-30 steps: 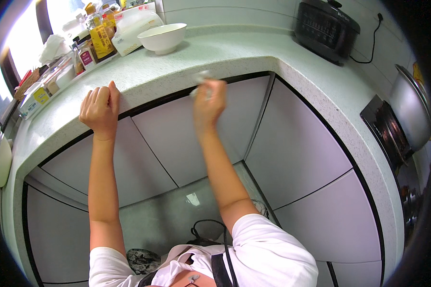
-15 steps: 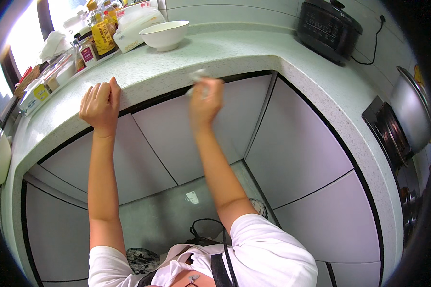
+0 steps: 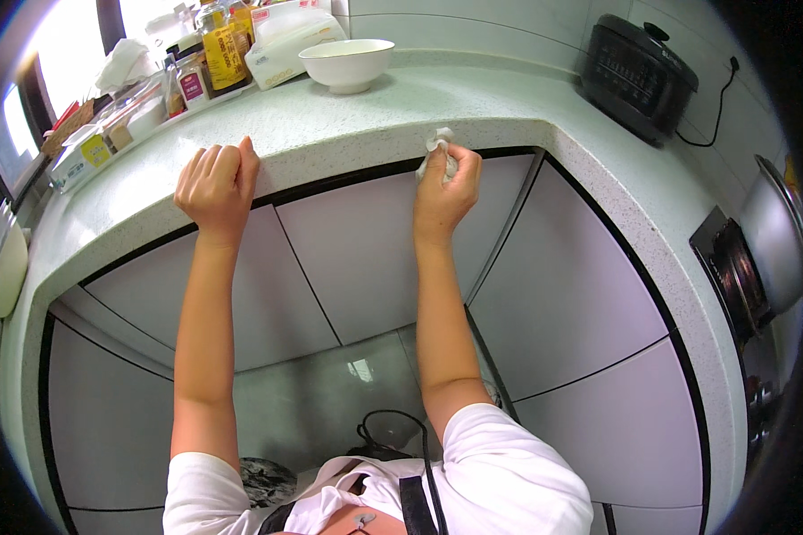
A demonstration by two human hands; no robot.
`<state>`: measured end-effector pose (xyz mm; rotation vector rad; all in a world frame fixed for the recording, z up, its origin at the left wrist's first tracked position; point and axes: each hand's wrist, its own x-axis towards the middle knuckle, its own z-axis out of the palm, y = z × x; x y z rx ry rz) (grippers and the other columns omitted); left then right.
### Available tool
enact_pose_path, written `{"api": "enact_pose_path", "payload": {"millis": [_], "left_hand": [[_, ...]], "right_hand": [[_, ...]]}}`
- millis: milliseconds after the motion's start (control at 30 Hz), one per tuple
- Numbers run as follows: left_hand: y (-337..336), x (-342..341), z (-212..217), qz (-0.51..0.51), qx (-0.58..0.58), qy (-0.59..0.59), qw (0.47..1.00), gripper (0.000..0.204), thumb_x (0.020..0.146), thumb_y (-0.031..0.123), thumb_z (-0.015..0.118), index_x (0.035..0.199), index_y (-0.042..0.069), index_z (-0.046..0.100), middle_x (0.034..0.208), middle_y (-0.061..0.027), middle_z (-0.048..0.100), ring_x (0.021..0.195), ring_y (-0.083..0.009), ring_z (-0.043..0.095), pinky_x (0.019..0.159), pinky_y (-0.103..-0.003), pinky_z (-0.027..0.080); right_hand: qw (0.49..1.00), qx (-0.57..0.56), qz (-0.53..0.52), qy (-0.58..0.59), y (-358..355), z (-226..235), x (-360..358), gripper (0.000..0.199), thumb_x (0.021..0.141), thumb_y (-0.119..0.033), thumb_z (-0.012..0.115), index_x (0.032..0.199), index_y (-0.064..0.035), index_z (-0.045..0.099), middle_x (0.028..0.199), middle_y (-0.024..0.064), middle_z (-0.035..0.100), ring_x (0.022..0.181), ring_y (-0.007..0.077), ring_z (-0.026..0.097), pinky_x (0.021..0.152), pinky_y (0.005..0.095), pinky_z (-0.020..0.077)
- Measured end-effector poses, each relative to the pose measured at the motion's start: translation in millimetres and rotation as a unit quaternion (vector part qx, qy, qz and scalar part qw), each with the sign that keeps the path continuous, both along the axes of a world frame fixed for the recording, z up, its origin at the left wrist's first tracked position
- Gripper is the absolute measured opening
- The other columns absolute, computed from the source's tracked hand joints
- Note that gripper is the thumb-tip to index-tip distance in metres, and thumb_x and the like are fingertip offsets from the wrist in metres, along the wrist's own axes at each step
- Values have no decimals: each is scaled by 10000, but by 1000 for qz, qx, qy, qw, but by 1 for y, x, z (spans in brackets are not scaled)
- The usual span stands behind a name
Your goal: The person wipes the kitchen countertop and the edges of the lower cabinets with a white cloth.
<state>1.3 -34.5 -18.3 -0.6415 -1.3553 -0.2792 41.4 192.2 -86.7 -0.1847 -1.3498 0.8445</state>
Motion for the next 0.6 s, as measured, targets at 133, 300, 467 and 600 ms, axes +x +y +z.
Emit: {"api": "enact_pose_path", "payload": {"millis": [133,300,467,600], "left_hand": [[3,3,1,1,0,-3,1000,367,733,149,733,546,127,417,491,2,419,442,-138,416,412,-272,323],[2,0,-1,10,9,-2,1000,367,741,158,728,547,129,418,493,6,425,440,-136,415,415,-273,329],[-1,1,0,22,7,-4,1000,366,748,159,722,547,131,418,491,10,426,439,-136,420,416,-270,332],[3,0,1,23,14,-3,1000,366,750,162,720,546,131,418,491,11,427,437,-139,426,416,-272,336]], "right_hand": [[1000,-23,2,14,-7,-1,-6,209,885,-225,629,845,-32,560,809,70,582,749,190,553,705,311,449],[991,128,43,-1,-49,5,-2,137,878,-175,609,829,-64,545,793,89,572,696,231,578,590,351,455],[982,179,-20,-50,-11,5,2,132,866,-178,617,828,-71,549,784,81,573,686,236,589,586,354,458],[995,81,-48,-26,32,11,2,142,867,-182,614,824,-65,548,796,85,575,708,252,589,608,355,465]]}}
